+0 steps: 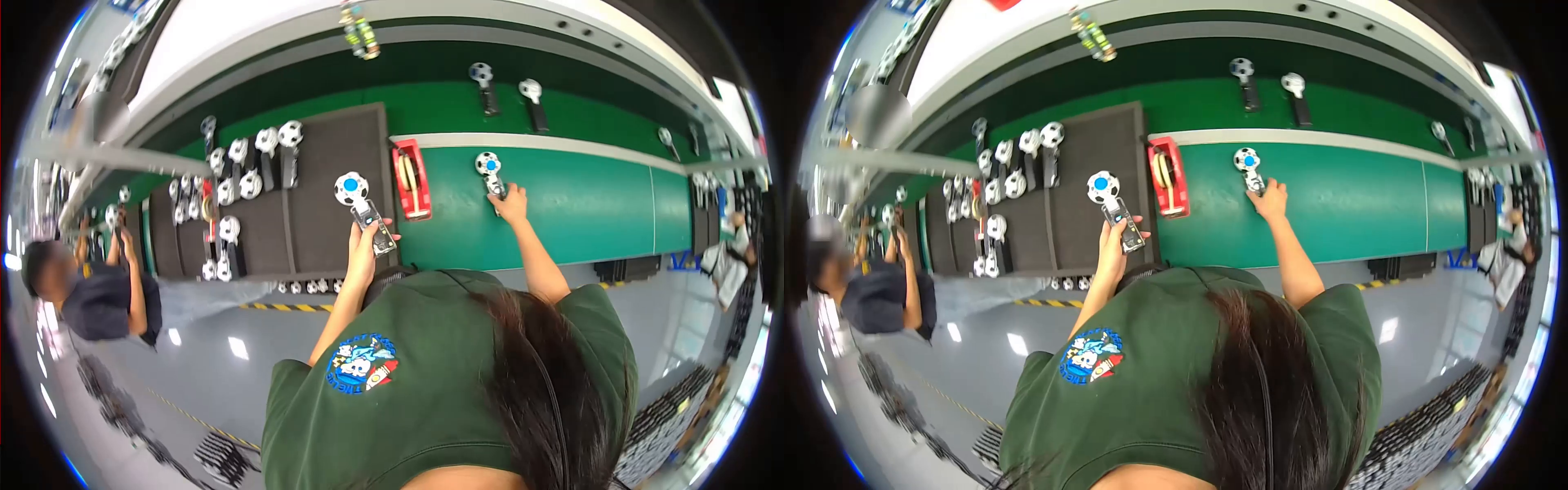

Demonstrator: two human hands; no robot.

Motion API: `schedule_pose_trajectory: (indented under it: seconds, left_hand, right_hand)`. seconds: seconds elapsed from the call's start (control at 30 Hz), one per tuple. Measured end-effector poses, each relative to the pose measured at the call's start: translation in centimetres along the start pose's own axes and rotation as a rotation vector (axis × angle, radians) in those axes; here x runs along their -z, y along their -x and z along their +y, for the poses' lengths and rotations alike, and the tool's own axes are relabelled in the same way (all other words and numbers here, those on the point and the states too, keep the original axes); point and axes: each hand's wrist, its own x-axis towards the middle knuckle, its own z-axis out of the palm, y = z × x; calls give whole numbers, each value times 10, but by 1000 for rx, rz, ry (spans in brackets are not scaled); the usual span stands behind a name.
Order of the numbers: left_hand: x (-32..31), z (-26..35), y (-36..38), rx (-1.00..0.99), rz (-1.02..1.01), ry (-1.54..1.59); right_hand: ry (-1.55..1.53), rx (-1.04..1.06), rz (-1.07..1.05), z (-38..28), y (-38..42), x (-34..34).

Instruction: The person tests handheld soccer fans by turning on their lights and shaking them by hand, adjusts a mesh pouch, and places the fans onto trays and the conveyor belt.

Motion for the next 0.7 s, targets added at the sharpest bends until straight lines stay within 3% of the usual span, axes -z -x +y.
schedule_pose_trajectory:
  seconds: [0.13, 0.2, 0.27, 0.33, 0.43, 0.47, 0.53, 0.7]
  left_hand:
    - [18, 14, 26, -84, 84, 17]
    - [27, 21, 37, -130, -11, 73]
    - [36, 30, 47, -180, 2, 110]
    - [38, 35, 55, -238, -45, 150]
    - [36, 46, 64, -276, -109, 192]
    - [36, 51, 67, -280, -148, 205]
    - [37, 60, 73, -285, -227, 226]
    - [48, 79, 90, -252, -306, 227]
  right_hand:
    - [-94, 115, -269, 9, -17, -22]
    - [-595, -145, -527, -9, -19, -23]
    - [-992, -174, -531, -66, 15, 0]
    - [-1053, -116, -607, -130, 54, 44]
    - [-1416, -65, -845, -188, 101, 82]
    - [-1414, -65, -836, -205, 113, 92]
    - [-1490, 182, -1081, -234, 135, 108]
    - [-1526, 249, -1230, -277, 170, 109]
